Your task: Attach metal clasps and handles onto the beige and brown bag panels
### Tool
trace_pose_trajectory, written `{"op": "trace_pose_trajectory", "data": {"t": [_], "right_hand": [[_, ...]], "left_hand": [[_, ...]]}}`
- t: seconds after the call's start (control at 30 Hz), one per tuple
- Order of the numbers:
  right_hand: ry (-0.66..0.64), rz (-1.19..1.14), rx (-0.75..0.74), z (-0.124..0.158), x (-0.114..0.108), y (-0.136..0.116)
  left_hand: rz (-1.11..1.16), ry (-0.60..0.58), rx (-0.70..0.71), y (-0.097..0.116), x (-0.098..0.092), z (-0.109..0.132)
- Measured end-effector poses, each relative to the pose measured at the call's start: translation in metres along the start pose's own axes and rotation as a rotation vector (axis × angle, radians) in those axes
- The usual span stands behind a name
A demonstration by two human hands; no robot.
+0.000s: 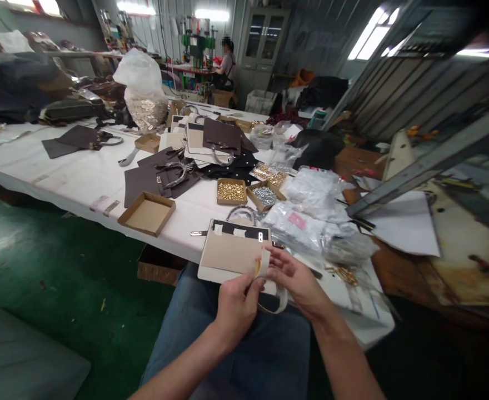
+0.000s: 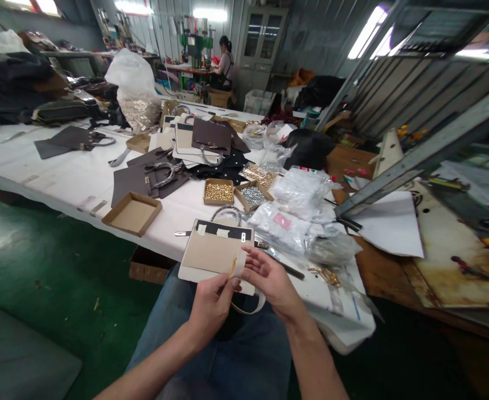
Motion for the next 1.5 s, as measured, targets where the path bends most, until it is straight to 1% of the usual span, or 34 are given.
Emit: {"op": "trace_pose_trajectory", "data": {"t": [0.07, 0.13, 0.2, 0.27, 0.3, 0.37, 0.43, 0.47, 0.53, 0.6, 0.63, 0.7, 0.77, 0.83, 0.93, 1.0, 1.1, 1.17, 1.27, 1.4, 1.5], "right_hand": [[0.043, -0.092, 0.047, 0.001, 0.004, 0.014], [0.076, -0.127, 0.059, 0.002, 0.003, 0.023], [0.107, -0.128, 0.061, 0.004, -0.001, 0.026], [0.116, -0.117, 0.079, 0.005, -0.003, 0.027], [0.114, -0.110, 0.090, 0.006, -0.003, 0.027], [0.117, -0.071, 0.097, 0.007, -0.005, 0.026], [0.145, 0.018, 0.076, 0.007, -0.010, 0.022], [0.176, 0.086, 0.051, 0.006, -0.014, 0.019], [0.278, 0.250, -0.020, 0.003, -0.027, 0.008], [0.371, 0.377, -0.087, 0.000, -0.039, -0.006], [0.386, 0.407, -0.105, -0.003, -0.043, -0.011], [0.353, 0.421, -0.102, -0.012, -0.046, -0.016], [0.321, 0.445, -0.091, -0.020, -0.047, -0.019], [0.345, 0.537, -0.129, -0.025, -0.049, -0.026], [0.429, 0.759, -0.281, -0.029, -0.047, -0.044], [0.471, 0.908, -0.378, -0.033, -0.042, -0.055], [0.465, 1.057, -0.437, -0.045, -0.032, -0.059], [0.443, 1.107, -0.443, -0.054, -0.027, -0.058], [0.426, 1.119, -0.446, -0.065, -0.023, -0.055], [0.427, 1.070, -0.444, -0.073, -0.024, -0.050], [0.427, 1.041, -0.453, -0.075, -0.027, -0.049]], "left_hand": [[-0.011, -0.028, -0.006, 0.000, 0.008, 0.002], [0.012, -0.040, -0.026, -0.003, 0.014, 0.004], [0.115, -0.031, -0.058, -0.007, 0.016, 0.003], [0.253, -0.019, -0.097, -0.010, 0.016, -0.001], [0.314, -0.032, -0.115, -0.010, 0.017, -0.004], [0.402, -0.124, -0.142, -0.008, 0.023, -0.012], [0.453, -0.224, -0.151, -0.003, 0.030, -0.019], [0.469, -0.241, -0.163, -0.003, 0.031, -0.022], [0.492, -0.212, -0.229, -0.008, 0.031, -0.027], [0.527, -0.188, -0.329, -0.018, 0.036, -0.028], [0.549, -0.195, -0.368, -0.021, 0.040, -0.028], [0.582, -0.214, -0.397, -0.024, 0.049, -0.029], [0.588, -0.207, -0.401, -0.026, 0.055, -0.032], [0.570, -0.174, -0.416, -0.032, 0.058, -0.036], [0.527, -0.115, -0.453, -0.044, 0.062, -0.043], [0.523, -0.105, -0.489, -0.051, 0.067, -0.048], [0.550, -0.115, -0.541, -0.057, 0.078, -0.055], [0.567, -0.109, -0.546, -0.057, 0.082, -0.061], [0.580, -0.089, -0.569, -0.058, 0.085, -0.068], [0.592, -0.067, -0.653, -0.064, 0.085, -0.067], [0.648, -0.057, -0.697, -0.067, 0.086, -0.066]]}}
Point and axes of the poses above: each hand's wrist, its own z-axis away from the middle knuckle, its own x-axis out of the palm, y = z × x, the point moved 9 cm from there along -z, towards the middle knuckle, and after that the axes turned 7 degrees about x, right-handed, at the moved point
